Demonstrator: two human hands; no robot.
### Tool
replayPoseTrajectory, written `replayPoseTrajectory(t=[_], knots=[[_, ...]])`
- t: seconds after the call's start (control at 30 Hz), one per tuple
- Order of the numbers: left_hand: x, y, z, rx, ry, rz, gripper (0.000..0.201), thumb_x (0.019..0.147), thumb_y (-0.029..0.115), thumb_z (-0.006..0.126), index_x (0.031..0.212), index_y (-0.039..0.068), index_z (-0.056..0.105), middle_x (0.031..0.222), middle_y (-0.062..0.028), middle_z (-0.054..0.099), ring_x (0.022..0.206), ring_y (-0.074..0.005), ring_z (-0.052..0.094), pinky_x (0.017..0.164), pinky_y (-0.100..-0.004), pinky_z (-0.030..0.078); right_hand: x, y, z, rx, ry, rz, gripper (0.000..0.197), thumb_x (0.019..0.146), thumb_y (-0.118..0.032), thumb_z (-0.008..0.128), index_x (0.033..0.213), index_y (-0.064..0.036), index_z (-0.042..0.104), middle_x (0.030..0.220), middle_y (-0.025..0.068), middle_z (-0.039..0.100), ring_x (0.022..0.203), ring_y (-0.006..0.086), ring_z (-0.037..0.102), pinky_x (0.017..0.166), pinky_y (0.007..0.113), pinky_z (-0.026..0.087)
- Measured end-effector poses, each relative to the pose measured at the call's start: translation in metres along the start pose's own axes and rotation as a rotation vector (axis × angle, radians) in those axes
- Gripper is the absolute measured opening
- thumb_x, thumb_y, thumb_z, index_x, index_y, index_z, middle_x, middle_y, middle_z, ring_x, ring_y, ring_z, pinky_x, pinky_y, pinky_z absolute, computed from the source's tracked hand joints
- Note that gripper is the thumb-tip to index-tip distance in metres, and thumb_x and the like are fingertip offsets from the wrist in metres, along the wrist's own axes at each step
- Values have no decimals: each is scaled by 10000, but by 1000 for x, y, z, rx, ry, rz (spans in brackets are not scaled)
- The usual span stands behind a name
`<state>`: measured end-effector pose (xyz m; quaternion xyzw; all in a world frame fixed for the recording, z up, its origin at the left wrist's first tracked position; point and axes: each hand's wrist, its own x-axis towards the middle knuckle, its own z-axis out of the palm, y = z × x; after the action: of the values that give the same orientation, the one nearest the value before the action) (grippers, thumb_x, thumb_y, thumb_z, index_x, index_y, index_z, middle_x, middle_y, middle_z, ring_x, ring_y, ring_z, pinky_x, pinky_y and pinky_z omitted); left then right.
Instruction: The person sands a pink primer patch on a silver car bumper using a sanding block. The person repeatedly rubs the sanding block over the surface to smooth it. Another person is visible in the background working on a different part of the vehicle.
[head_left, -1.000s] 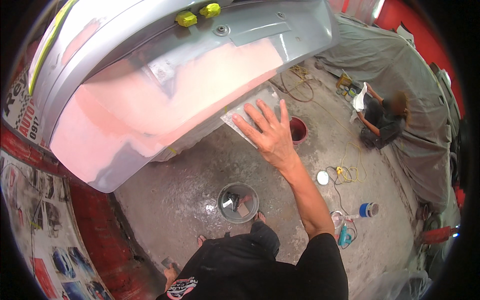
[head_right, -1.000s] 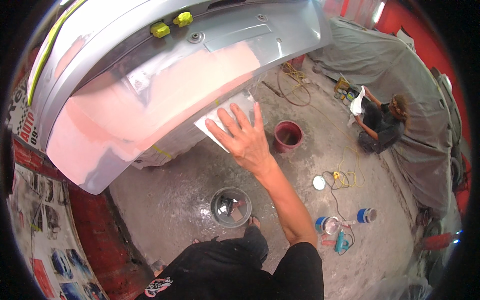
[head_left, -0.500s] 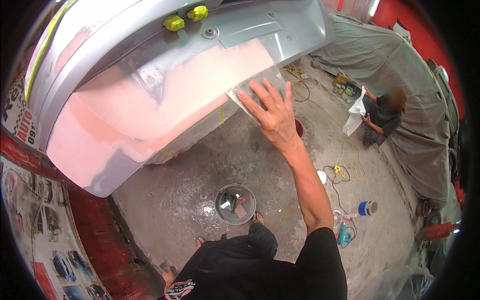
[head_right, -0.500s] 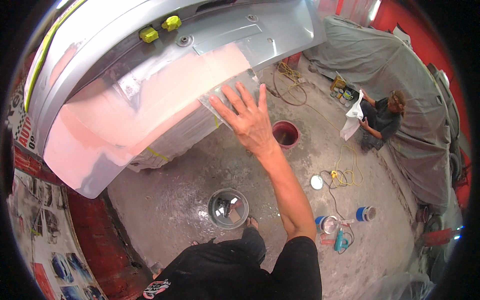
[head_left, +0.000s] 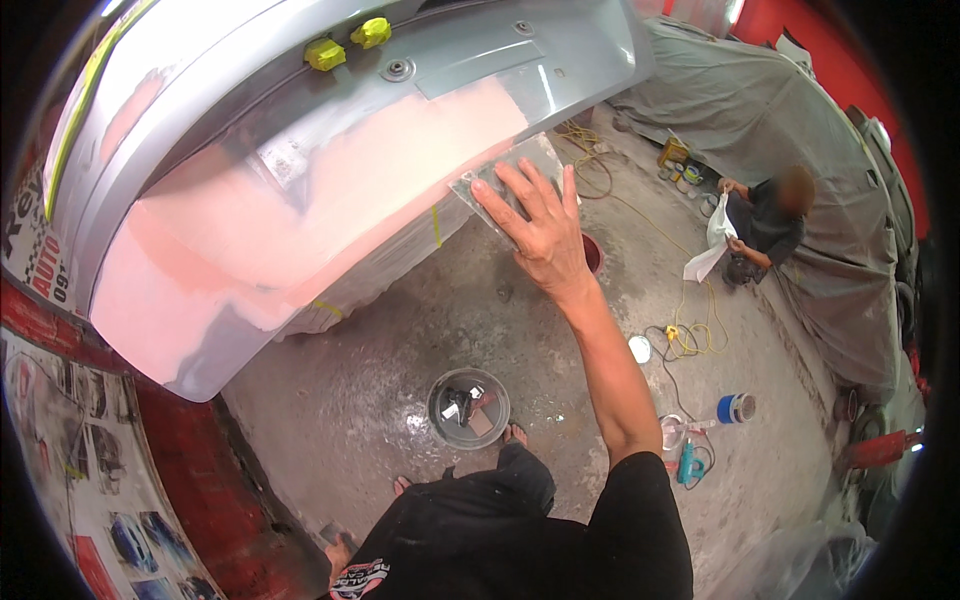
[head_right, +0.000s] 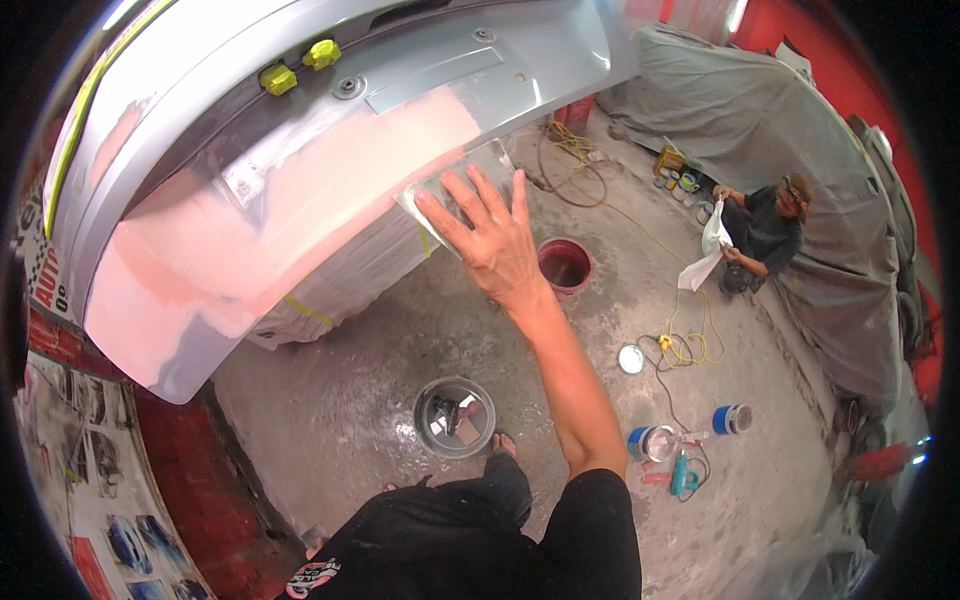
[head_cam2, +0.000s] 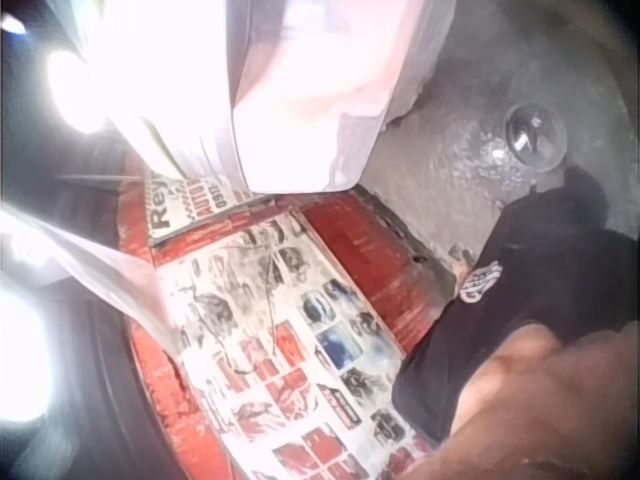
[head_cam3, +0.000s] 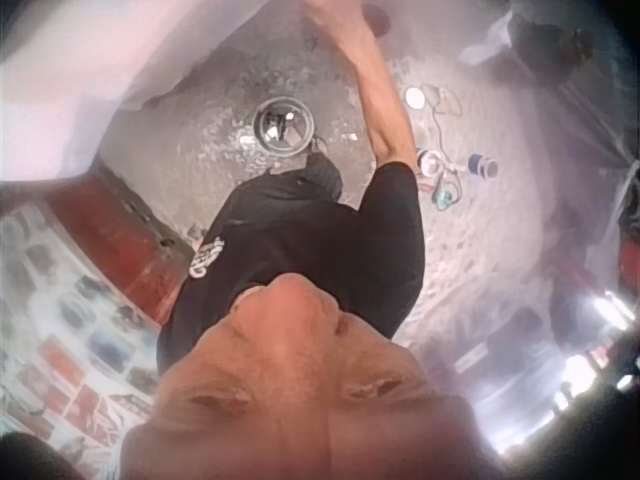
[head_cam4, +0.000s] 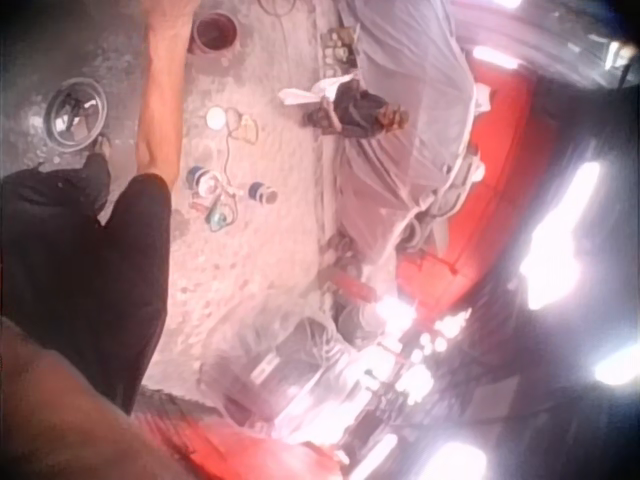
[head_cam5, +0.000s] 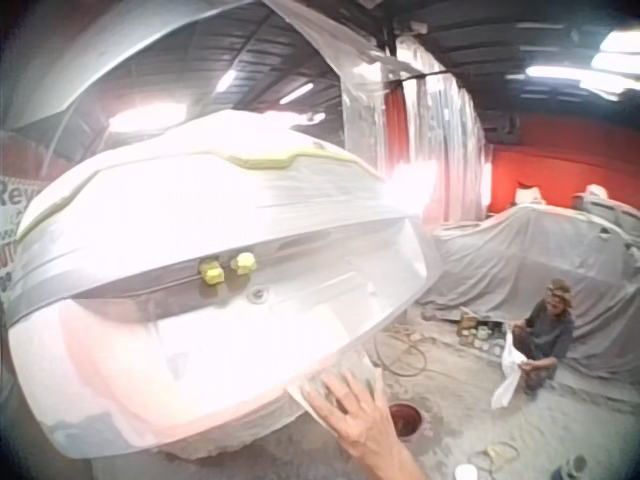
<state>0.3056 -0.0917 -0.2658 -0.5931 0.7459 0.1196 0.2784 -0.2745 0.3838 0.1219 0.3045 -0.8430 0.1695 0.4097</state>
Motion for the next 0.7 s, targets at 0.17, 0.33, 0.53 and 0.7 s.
replayPoseTrajectory(t=[0.17,0.33,0.53,0.7], knots=[[-27,12,-13,-81,-33,55,751,961,588,513,1122,-126,681,1136,-354,665,1173,-468,615,997,-501,457,3,10,5,-18,11,-16,790,781,97,639,1428,-350,569,1436,-5,545,1339,328,516,1111,724,312],[2,-6,13,-199,36,12,721,953,566,563,1102,-128,686,1091,-336,688,1098,-453,657,940,-500,475,2,10,8,21,11,-1,747,807,57,667,1424,-352,571,1444,-8,541,1346,320,511,1119,718,306],[13,-9,31,-228,37,41,685,949,548,580,1072,-115,701,1054,-327,699,1055,-438,679,896,-495,488,-8,10,-7,-16,-53,-31,711,826,41,658,1417,-346,576,1442,-5,543,1339,324,518,1124,725,286],[-30,26,-23,-239,-107,3,661,941,554,573,1066,-78,718,1041,-341,693,1063,-433,678,912,-494,484,8,24,-4,-32,-1,1,733,812,63,648,1418,-343,576,1445,0,538,1338,326,519,1121,737,276]])
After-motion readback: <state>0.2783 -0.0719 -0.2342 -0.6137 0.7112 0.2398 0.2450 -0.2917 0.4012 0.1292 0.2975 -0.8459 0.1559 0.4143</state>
